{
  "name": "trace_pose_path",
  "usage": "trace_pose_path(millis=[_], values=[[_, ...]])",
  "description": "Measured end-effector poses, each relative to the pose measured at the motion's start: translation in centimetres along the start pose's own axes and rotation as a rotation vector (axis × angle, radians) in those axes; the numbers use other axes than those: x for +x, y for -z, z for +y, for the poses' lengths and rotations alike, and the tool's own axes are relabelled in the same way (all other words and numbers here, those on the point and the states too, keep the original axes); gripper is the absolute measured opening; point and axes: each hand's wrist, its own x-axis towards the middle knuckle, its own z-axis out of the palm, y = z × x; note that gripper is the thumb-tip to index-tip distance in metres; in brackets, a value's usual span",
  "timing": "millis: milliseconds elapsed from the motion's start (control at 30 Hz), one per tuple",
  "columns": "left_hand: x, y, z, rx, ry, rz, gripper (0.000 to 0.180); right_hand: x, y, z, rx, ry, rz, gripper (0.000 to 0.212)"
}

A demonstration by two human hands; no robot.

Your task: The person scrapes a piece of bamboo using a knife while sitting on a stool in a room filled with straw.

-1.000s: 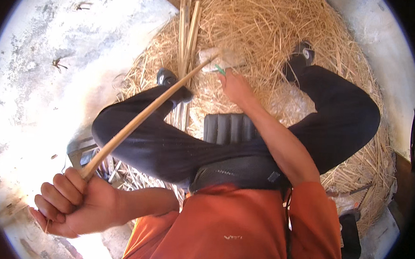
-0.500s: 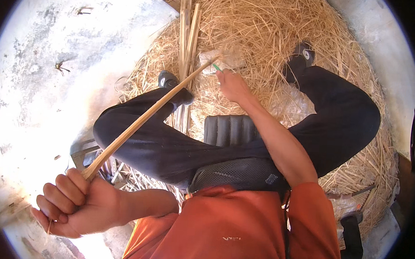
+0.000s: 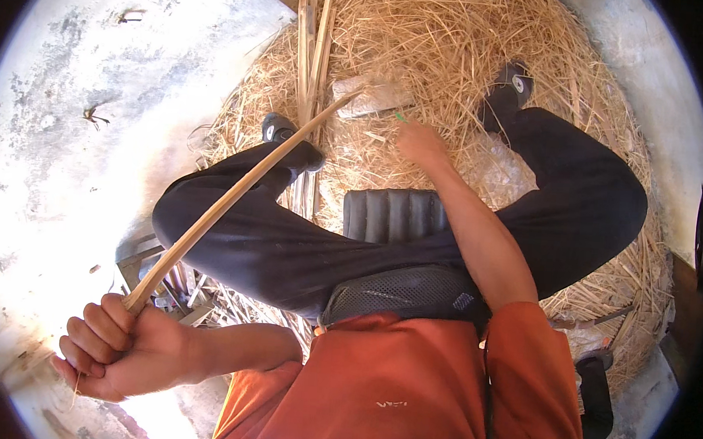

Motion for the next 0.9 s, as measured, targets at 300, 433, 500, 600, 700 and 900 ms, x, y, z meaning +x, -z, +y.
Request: trace_pose_path(millis=[300, 433, 500, 600, 700, 900], values=[[0.0, 0.9, 0.4, -0.161, 0.080, -0.183, 0.045, -6.7, 7.6, -10.1, 0.329, 0.201, 0.558, 0.034], [0.1, 1.6, 0.4, -0.173, 0.093, -0.207, 0.043, -5.4, 7.0, -8.7, 0.564, 0.063, 0.644, 0.035], [0.2, 2.2, 0.4, -0.180, 0.098, -0.215, 0.043, -5.2, 7.4, -7.8, 0.668, 0.085, 0.857, 0.035], [0.2, 2.7, 0.3, -0.200, 0.099, -0.214, 0.043, -6.2, 7.7, -8.8, 0.764, 0.095, 0.929, 0.034], [0.5, 2.8, 0.3, -0.182, 0.102, -0.227, 0.042, -4.4, 7.0, -7.1, 1.281, -0.009, 0.945, 0.030], [0.5, 3.0, 0.2, -0.212, 0.121, -0.245, 0.040, -5.4, 9.8, -7.1, 0.896, 0.290, 0.923, 0.038]])
